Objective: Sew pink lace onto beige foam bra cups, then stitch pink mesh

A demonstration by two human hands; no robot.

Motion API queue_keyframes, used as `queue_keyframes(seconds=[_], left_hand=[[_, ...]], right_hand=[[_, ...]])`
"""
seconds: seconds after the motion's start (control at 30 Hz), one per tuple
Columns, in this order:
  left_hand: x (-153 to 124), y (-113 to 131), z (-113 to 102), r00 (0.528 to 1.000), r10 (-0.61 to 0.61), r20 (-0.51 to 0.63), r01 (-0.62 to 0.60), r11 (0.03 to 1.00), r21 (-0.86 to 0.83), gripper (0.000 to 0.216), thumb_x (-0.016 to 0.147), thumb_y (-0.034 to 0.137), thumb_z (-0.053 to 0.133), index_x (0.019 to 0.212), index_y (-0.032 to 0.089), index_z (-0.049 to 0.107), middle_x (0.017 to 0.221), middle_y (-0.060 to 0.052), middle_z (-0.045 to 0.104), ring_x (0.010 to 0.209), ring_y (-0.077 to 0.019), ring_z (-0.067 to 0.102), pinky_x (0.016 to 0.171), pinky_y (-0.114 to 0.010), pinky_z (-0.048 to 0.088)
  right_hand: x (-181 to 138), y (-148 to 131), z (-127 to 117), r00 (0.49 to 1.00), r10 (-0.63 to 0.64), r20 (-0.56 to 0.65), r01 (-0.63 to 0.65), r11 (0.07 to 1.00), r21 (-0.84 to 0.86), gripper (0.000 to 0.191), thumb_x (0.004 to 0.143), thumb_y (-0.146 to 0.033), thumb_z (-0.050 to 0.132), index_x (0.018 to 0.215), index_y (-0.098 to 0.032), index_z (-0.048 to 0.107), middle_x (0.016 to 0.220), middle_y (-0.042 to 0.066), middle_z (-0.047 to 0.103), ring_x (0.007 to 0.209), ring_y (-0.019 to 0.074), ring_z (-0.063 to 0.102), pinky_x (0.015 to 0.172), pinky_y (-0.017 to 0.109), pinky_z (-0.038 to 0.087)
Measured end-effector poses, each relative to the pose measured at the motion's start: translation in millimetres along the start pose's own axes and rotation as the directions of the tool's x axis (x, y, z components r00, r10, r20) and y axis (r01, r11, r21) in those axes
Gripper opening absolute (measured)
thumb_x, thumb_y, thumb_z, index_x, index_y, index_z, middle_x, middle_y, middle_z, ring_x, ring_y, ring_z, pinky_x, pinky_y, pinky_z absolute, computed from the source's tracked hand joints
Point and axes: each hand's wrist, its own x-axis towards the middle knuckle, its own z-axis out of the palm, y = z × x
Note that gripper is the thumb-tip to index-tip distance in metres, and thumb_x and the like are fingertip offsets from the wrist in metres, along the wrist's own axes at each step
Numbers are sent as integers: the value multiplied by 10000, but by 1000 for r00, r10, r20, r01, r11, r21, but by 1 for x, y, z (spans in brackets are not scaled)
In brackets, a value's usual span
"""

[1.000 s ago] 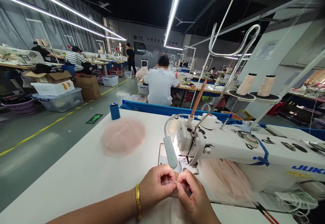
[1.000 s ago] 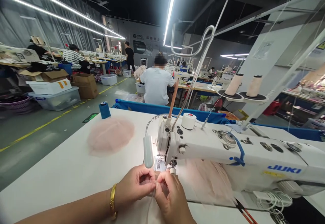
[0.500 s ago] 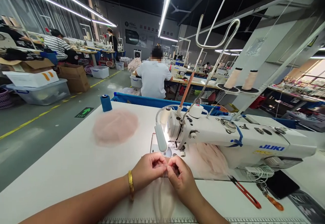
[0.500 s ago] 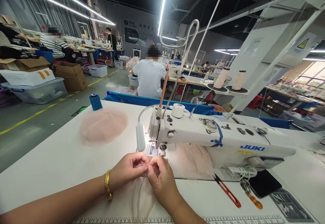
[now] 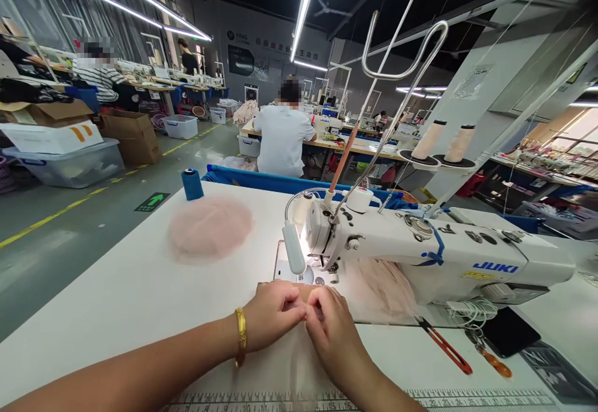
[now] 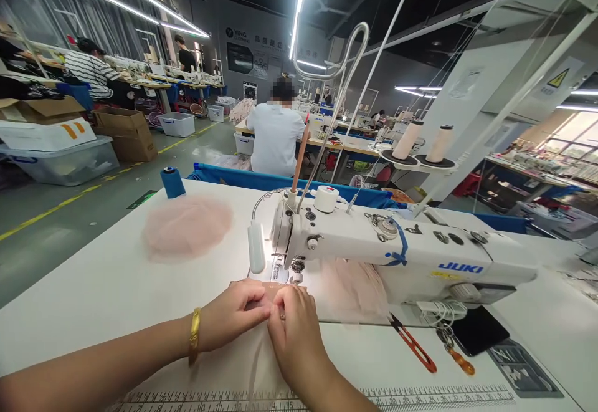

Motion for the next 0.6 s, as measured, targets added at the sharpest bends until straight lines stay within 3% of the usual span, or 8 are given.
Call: queue_keyframes(seconds=[0.1, 0.2, 0.3, 0.4, 0.47, 0.6], left_hand=[[16, -11, 7, 999, -15, -41, 26, 962, 271, 272, 874, 198, 536, 636, 187, 405, 723, -9, 534, 807, -226, 505, 829, -403, 378], [24, -24, 13, 978, 119, -173, -37, 908, 416, 116, 864, 207, 601, 778, 193, 525, 866, -45, 611, 887, -264, 532, 831, -420, 383], [26, -38, 17, 889, 387, -244, -211, 819, 533, 62, 875, 163, 632, 858, 191, 579, 944, -60, 653, 916, -266, 548, 794, -389, 387], [27, -51, 20, 769, 616, -173, -434, 701, 566, 205, 940, 41, 506, 849, 195, 604, 890, -30, 680, 824, -211, 562, 750, -353, 391], [28, -55, 22, 725, 670, -156, -499, 668, 552, 252, 932, -1, 475, 818, 187, 597, 849, -20, 676, 764, -184, 555, 730, -336, 403], [30, -58, 22, 700, 689, -189, -505, 664, 551, 232, 873, -11, 509, 744, 176, 559, 777, -9, 640, 689, -170, 513, 689, -326, 401]], right_hand=[[16, 14, 17, 1000, -16, -22, 12, 982, -188, 179, 980, -188, 418, 815, -255, 430, 825, 33, 585, 795, 249, 574, 727, 403, 479], [28, 27, 24, 1000, -7, 9, 9, 963, -268, 180, 979, -178, 429, 822, -264, 412, 821, 31, 591, 760, 246, 591, 709, 402, 488], [35, 33, 20, 998, 23, 56, -8, 968, -252, 164, 981, -191, 444, 837, -263, 416, 828, 27, 607, 710, 230, 594, 682, 384, 497], [38, 38, 15, 997, 41, 63, -25, 973, -231, 118, 980, -223, 487, 873, -258, 454, 851, 34, 629, 764, 250, 624, 681, 375, 506], [38, 41, 12, 998, 34, 46, -23, 977, -210, 94, 978, -238, 520, 896, -254, 476, 902, 51, 648, 841, 269, 647, 687, 365, 513], [33, 47, 9, 997, -26, 70, 34, 992, -119, 66, 987, -200, 510, 964, -249, 547, 985, 69, 660, 911, 267, 658, 692, 343, 527]])
